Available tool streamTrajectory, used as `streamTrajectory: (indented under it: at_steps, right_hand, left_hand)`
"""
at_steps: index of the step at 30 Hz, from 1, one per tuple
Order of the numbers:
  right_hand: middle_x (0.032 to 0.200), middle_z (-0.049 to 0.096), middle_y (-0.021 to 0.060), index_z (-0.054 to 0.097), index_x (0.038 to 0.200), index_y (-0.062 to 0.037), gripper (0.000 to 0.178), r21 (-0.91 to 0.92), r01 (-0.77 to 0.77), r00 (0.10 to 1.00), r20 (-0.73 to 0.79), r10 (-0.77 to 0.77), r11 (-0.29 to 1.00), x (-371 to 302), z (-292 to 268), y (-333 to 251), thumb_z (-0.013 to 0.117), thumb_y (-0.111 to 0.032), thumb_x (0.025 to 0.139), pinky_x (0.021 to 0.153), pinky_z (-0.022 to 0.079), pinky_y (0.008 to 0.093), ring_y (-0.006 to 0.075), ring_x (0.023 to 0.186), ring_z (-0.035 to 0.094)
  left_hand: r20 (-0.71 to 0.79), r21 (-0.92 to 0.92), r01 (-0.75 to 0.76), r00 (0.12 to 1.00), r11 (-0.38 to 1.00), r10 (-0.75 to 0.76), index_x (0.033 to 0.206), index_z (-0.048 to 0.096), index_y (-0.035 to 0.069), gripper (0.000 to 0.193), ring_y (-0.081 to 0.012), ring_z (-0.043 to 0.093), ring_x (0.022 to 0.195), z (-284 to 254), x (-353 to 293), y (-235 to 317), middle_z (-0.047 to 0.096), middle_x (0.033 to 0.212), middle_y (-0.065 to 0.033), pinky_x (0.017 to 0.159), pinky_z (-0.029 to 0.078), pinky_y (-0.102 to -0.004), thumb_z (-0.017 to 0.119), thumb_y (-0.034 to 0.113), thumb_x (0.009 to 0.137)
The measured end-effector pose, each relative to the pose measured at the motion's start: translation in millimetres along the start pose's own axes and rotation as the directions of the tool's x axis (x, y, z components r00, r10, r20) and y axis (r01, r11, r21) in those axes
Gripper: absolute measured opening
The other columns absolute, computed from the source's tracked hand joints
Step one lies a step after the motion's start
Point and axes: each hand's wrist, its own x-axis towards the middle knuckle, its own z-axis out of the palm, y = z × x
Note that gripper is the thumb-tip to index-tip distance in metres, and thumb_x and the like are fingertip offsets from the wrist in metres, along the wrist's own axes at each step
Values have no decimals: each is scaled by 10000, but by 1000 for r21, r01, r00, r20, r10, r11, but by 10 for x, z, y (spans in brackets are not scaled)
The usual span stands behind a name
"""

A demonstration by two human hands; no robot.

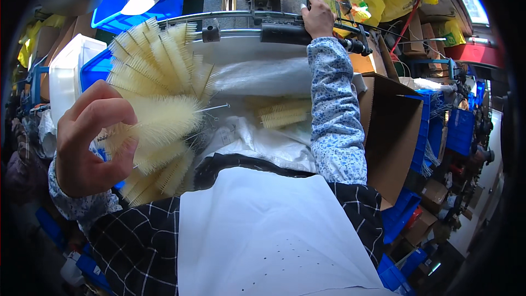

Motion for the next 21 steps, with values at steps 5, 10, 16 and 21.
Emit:
streamTrajectory:
  at_steps: [5,10,16,21]
  right_hand:
    - [1039,571,87,587,1037,-129,304,113,-81,991,114,68,990,141,-152,544,561,-236,754,828,388,419,285,954,535]
    - [1049,560,39,594,1038,-223,280,-359,-25,998,48,45,933,337,-200,815,431,-334,838,852,305,544,279,1101,382]
    - [943,610,56,602,1023,-141,229,31,184,935,304,-184,983,230,-853,1118,522,-251,838,772,424,297,211,869,559]
    - [1112,540,48,454,1205,-93,477,525,-81,759,583,-288,847,-296,-1589,714,559,-349,817,953,315,365,172,1063,466]
  left_hand:
    - [-38,-5,12,999,1000,-12,849,499,27,285,-200,514,666,3,-51,-103,477,737,-98,622,442,-286,563,44,572]
    - [-31,-108,21,999,994,-24,905,466,44,297,-166,470,782,96,120,-304,451,810,-71,730,405,-286,529,16,617]
    - [-30,-212,36,999,977,-44,956,458,60,288,-136,451,825,100,173,-448,421,867,-37,773,392,-285,516,3,680]
    - [-24,-348,4,1000,937,-13,974,467,64,276,-133,461,848,289,362,-445,429,873,-29,805,398,-297,532,-2,714]
